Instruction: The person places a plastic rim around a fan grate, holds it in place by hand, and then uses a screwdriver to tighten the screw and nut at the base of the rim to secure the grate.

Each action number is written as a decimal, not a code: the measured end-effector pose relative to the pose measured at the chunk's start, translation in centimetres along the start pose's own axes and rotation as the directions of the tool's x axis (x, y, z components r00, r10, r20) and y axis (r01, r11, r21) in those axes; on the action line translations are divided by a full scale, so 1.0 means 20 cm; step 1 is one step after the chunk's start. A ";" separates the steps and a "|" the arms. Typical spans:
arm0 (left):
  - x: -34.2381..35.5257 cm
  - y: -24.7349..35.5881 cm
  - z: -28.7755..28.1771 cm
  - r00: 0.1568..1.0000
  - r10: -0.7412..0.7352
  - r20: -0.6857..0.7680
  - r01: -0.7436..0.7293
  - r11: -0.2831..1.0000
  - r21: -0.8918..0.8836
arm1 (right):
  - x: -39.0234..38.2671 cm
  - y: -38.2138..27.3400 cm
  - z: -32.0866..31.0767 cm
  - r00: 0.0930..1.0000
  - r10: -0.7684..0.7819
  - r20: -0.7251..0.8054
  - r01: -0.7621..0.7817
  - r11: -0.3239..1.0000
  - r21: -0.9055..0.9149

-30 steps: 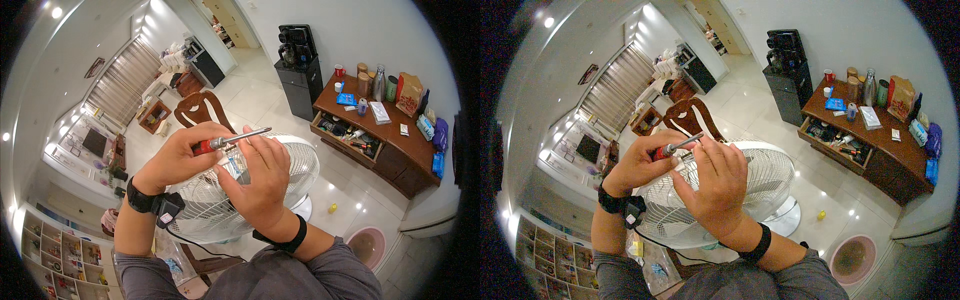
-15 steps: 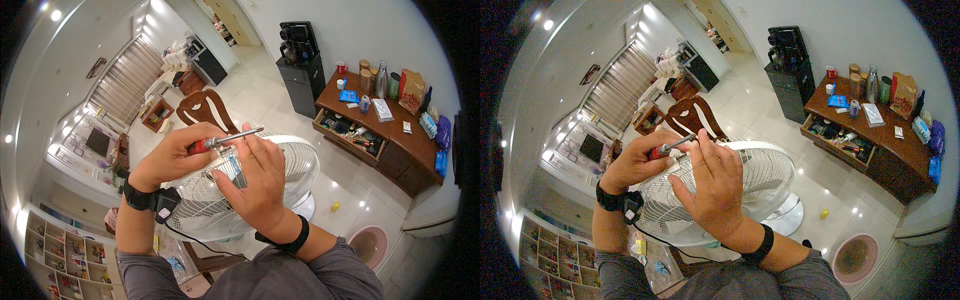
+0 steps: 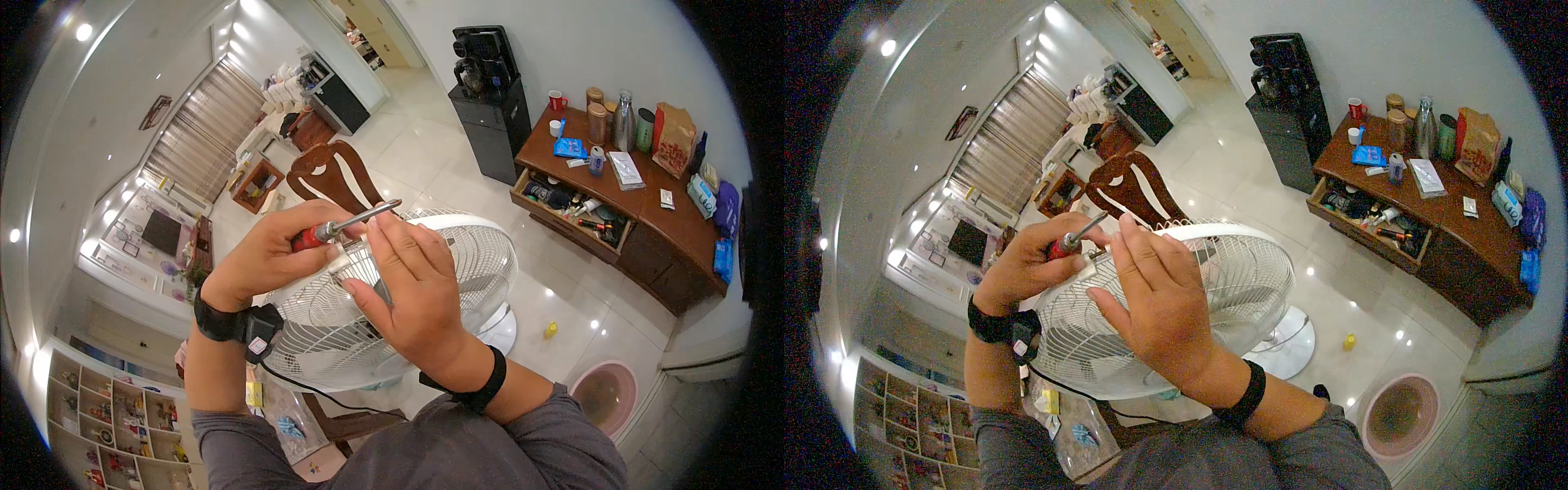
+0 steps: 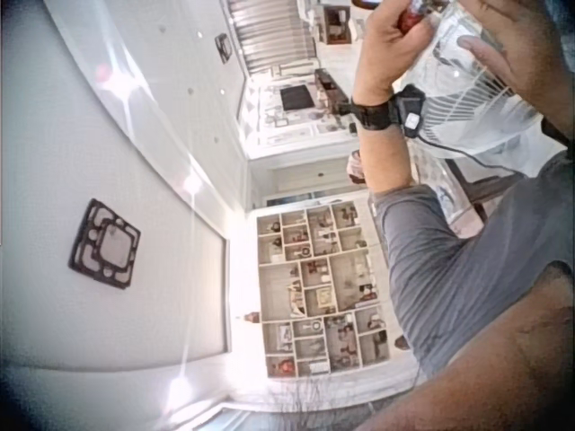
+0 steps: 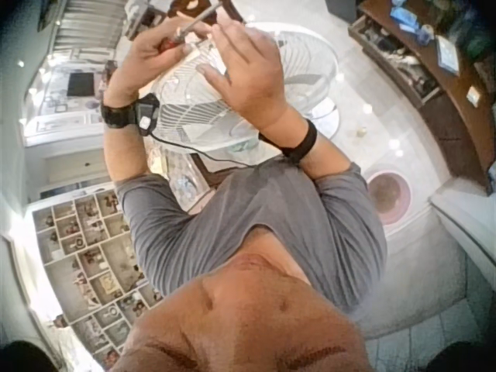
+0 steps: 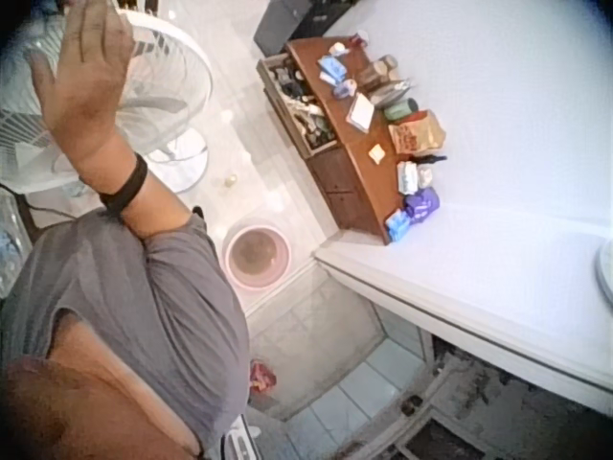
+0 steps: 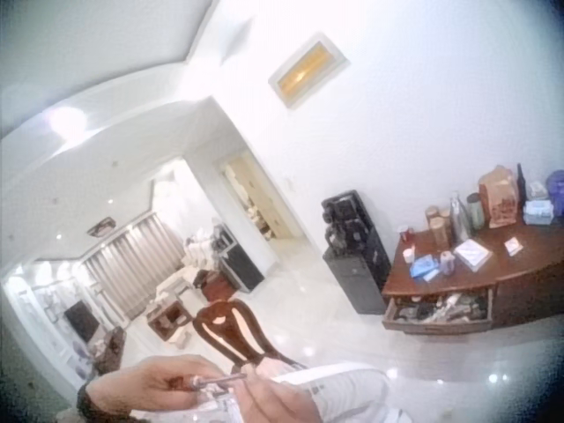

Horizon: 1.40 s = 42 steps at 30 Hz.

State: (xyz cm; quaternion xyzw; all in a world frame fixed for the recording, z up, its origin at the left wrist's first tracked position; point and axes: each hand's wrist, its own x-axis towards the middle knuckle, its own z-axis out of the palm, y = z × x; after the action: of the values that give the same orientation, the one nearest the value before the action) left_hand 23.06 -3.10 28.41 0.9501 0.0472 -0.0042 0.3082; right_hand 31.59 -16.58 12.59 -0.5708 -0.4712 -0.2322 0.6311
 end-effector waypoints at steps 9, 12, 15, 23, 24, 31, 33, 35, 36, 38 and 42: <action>0.00 0.00 -0.01 0.998 0.043 0.035 -0.045 0.998 0.046 | -0.03 -0.01 0.02 0.999 -0.025 -0.032 0.022 0.993 -0.114; -0.02 -0.06 0.02 0.999 0.029 -0.036 -0.029 0.999 0.020 | -0.04 -0.01 0.04 0.996 0.005 -0.087 -0.010 0.999 -0.051; 0.01 -0.12 0.03 0.999 -0.003 -0.048 0.007 0.996 0.090 | -0.06 0.04 0.05 0.991 0.040 -0.126 -0.044 0.999 -0.027; -0.02 -0.14 -0.01 1.000 -0.018 -0.013 0.020 0.995 0.103 | -0.08 0.01 0.09 0.966 0.114 -0.233 -0.110 0.993 0.031; -0.05 -0.13 -0.01 0.999 -0.043 -0.031 0.046 0.991 0.125 | -0.09 0.00 0.09 0.962 0.113 -0.247 -0.104 0.993 0.049; -0.15 -0.25 -0.11 0.992 -0.110 -0.069 0.123 0.963 0.241 | -0.10 -0.01 0.15 0.932 0.164 -0.323 -0.133 0.984 0.117; -0.16 -0.28 -0.13 0.991 -0.116 -0.064 0.128 0.967 0.222 | -0.09 -0.01 0.21 0.901 0.131 -0.413 -0.112 0.991 0.070; -0.17 -0.29 -0.14 0.991 -0.084 -0.102 0.111 0.949 0.296 | -0.09 -0.01 0.23 0.898 0.134 -0.419 -0.109 0.991 0.083; -0.18 -0.30 -0.15 0.992 -0.081 -0.096 0.106 0.950 0.293 | -0.10 -0.01 0.24 0.896 0.134 -0.424 -0.099 0.990 0.103; -0.18 -0.30 -0.14 0.987 -0.107 -0.117 0.135 0.954 0.268 | -0.10 0.00 0.23 0.905 0.132 -0.406 -0.097 0.990 0.104; -0.15 -0.29 -0.13 0.993 -0.080 -0.081 0.100 0.953 0.285 | -0.09 0.00 0.21 0.905 0.146 -0.399 -0.123 0.989 0.083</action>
State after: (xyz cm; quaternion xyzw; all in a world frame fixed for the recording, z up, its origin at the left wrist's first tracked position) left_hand 19.54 2.83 27.23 0.9814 0.1001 0.0075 0.1638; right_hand 29.34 -13.14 10.69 -0.5237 -0.2968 -0.2877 0.7449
